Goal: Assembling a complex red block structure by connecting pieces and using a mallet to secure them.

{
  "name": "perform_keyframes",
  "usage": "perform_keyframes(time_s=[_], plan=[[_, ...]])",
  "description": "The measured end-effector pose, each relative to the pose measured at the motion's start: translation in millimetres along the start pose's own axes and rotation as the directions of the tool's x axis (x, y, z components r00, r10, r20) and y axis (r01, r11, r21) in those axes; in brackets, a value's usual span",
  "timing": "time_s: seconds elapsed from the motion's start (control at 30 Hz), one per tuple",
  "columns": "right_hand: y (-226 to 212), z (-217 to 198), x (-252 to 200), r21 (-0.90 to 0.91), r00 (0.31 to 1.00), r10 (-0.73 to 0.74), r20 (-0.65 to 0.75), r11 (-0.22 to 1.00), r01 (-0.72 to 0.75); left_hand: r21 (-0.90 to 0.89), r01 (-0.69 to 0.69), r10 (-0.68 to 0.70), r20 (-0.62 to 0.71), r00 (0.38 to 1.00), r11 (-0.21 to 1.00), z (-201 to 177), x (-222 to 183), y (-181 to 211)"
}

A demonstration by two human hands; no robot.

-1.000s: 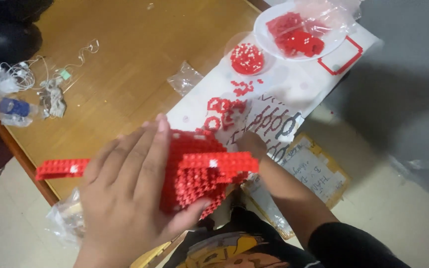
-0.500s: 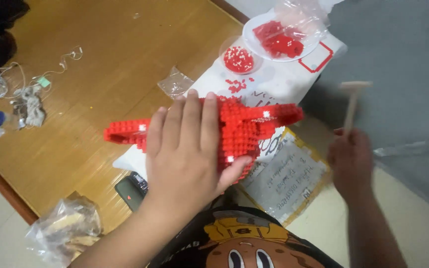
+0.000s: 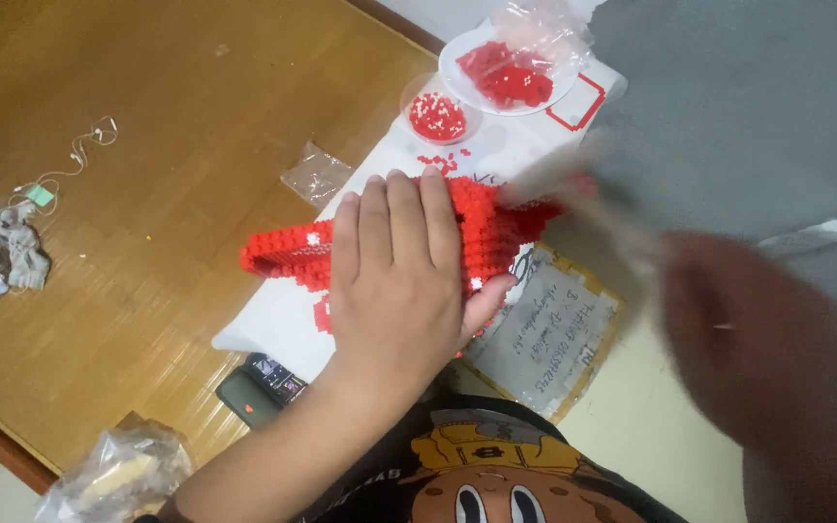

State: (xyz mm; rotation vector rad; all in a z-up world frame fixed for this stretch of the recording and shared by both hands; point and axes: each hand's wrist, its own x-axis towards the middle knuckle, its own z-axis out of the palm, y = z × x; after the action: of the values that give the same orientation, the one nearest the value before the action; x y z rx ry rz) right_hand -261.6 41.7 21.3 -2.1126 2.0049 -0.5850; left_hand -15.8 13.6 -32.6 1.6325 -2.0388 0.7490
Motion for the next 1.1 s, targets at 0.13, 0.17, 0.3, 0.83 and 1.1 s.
perform_keyframes(time_s=[0.13, 0.17, 0.3, 0.83, 1.1], plan=[[-1.0, -1.4, -5.1, -0.104, 0.996, -0.075, -0.041, 0.992, 0.07, 0.012, 0.008, -0.008, 0.004, 1.0, 1.0, 1.5, 0.4, 1.5], [6.5, 5.2, -12.3, -0.106, 0.996, -0.074, -0.041, 0.992, 0.07, 0.011, 0.008, -0.008, 0.003, 1.0, 1.0, 1.3, 1.8, 1.8], [-11.7, 12.2, -2.6, -0.185, 1.0, -0.001, -0.029, 0.983, -0.005, -0.014, 0.005, -0.005, -0.018, 1.0, 1.0, 0.4, 2.9, 1.6], [-32.0, 6.9, 14.7, -0.224, 0.967, 0.101, 0.233, 0.973, -0.048, -0.024, 0.018, -0.019, -0.027, 0.999, 1.0, 0.4, 1.1, 2.8], [-16.6, 15.4, 13.9, -0.02, 0.991, -0.125, -0.042, 0.992, 0.124, -0.057, 0.018, -0.02, -0.036, 0.999, 0.998, -0.1, 2.4, 2.6]])
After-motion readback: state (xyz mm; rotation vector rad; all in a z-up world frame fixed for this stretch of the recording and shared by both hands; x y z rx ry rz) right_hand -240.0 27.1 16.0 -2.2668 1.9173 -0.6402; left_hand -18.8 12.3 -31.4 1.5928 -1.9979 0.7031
